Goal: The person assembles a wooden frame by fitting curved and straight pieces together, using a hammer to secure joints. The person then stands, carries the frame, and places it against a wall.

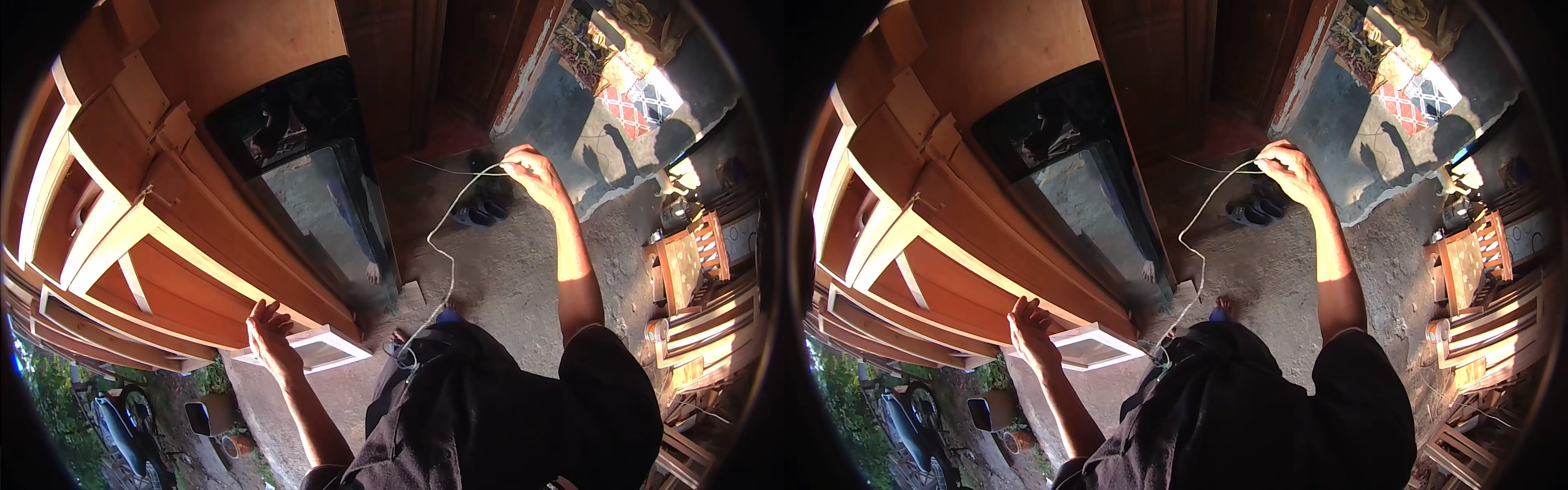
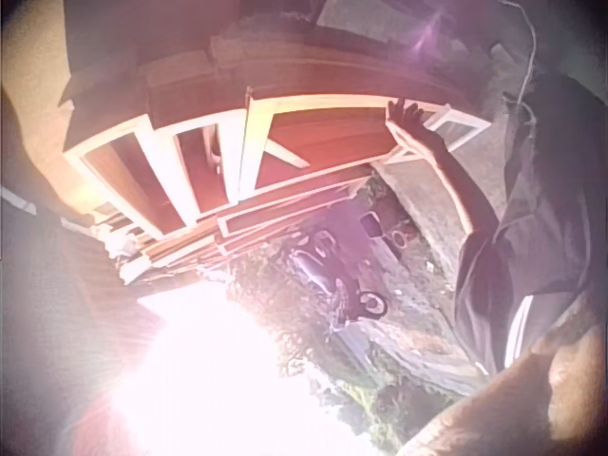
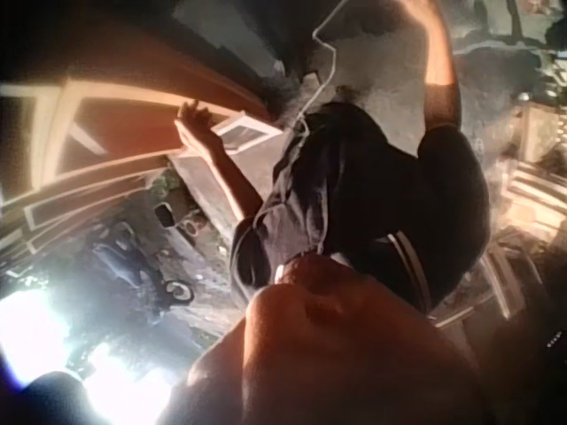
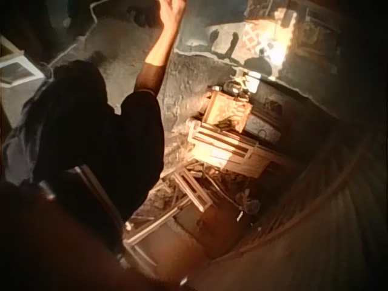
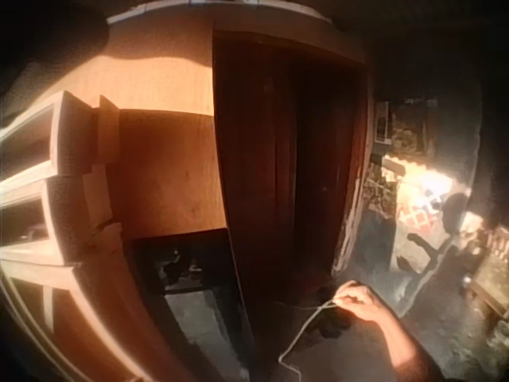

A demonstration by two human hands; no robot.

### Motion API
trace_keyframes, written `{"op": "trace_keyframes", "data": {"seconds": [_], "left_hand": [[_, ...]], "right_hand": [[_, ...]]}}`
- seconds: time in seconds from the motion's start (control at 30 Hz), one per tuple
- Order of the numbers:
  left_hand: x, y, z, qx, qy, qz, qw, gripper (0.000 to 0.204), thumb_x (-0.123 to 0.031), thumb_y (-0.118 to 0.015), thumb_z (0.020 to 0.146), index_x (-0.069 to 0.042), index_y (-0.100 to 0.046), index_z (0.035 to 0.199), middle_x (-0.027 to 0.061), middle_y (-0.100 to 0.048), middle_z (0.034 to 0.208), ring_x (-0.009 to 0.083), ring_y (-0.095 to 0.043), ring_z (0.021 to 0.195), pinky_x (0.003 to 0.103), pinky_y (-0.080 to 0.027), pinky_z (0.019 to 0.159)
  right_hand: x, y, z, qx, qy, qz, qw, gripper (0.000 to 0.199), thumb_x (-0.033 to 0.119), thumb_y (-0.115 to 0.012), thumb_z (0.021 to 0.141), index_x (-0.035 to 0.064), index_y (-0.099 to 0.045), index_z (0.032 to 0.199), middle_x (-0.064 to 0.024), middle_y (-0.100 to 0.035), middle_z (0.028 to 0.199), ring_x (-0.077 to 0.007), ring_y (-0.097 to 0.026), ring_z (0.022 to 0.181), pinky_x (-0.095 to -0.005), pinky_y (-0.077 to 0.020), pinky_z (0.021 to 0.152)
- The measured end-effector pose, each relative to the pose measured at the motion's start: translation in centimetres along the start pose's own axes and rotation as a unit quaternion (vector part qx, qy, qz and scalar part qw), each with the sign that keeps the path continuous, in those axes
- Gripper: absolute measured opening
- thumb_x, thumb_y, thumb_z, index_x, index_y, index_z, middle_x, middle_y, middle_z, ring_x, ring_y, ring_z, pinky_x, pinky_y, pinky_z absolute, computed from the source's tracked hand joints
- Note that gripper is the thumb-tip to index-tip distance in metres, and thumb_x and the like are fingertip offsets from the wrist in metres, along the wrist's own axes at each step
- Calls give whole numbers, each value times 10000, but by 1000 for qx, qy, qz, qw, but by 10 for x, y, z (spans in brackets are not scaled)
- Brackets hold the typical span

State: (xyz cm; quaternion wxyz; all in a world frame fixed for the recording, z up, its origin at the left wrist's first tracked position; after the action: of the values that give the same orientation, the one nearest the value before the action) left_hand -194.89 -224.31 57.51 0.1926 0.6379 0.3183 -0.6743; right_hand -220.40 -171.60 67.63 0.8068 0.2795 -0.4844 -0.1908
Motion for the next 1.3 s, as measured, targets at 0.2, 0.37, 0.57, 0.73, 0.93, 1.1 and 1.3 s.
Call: {"op": "trace_keyframes", "data": {"seconds": [0.2, 0.37, 0.57, 0.73, 0.93, 1.1, 1.3], "left_hand": [[10, -64, 0, 14, -30, 40, 999, 491, -467, -497, 1070, -38, -656, 1249, 81, -720, 1058, 117, -649, 833, 261, -518, 738], [29, -103, 44, -43, -34, 13, 998, 377, -371, -577, 1055, -62, -678, 1245, 43, -715, 1053, 102, -629, 884, 264, -502, 804], [43, -111, 89, -85, -34, 27, 995, 384, -358, -584, 1049, -95, -640, 1323, 34, -701, 1183, 129, -629, 1011, 315, -500, 876], [44, -113, 112, -119, -31, 40, 992, 373, -328, -540, 1066, -98, -624, 1347, 52, -641, 1273, 178, -583, 1126, 324, -454, 985], [52, -120, 149, -112, -84, 125, 982, 486, -241, -479, 1051, -31, -487, 1489, 140, -501, 1503, 278, -509, 1325, 355, -373, 1117], [67, -130, 175, -80, -81, 67, 991, 572, -176, -494, 1006, -58, -392, 1557, 149, -420, 1592, 302, -423, 1448, 362, -324, 1176], [57, -137, 169, -59, -64, 142, 986, 650, -144, -529, 958, -70, -352, 1579, 150, -353, 1637, 317, -333, 1509, 375, -265, 1214]], "right_hand": [[-79, -71, 69, -30, -44, -220, 974, 139, 234, -682, 928, 122, -734, 990, -100, -708, 1014, -342, -682, 957, -443, -536, 845], [-78, -142, 118, -68, -24, -245, 967, 119, 292, -666, 939, 187, -718, 963, -77, -664, 985, -321, -633, 1036, -539, -484, 891], [-50, -178, 142, -55, 6, -239, 970, 180, 323, -661, 948, 224, -733, 1079, -43, -656, 1121, -298, -615, 1097, -538, -469, 934], [2, -176, 135, -63, 94, -103, 988, 271, 246, -697, 929, 149, -721, 1181, -60, -674, 1137, -299, -636, 1081, -480, -503, 928], [111, -207, 100, -21, 254, -49, 966, 365, 155, -713, 894, 75, -683, 1249, -101, -652, 1159, -304, -633, 1071, -401, -531, 933], [149, -240, 108, 2, 273, -121, 954, 523, 164, -723, 865, 57, -598, 1361, -95, -566, 1341, -298, -549, 1170, -441, -483, 945], [149, -257, 114, 7, 254, -175, 951, 553, 153, -729, 839, 53, -589, 1364, -79, -535, 1359, -288, -494, 1182, -452, -458, 934]]}}
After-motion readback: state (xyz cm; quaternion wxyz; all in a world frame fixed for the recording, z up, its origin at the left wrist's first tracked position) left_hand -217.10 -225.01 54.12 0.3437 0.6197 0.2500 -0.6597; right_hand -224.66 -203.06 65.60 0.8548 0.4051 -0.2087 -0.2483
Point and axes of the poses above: each hand's wrist, its own z-axis towards the middle knuckle, its own y-axis out of the back of the hand, x = y × z, the point moved 7 cm from there along z, towards the middle knuckle
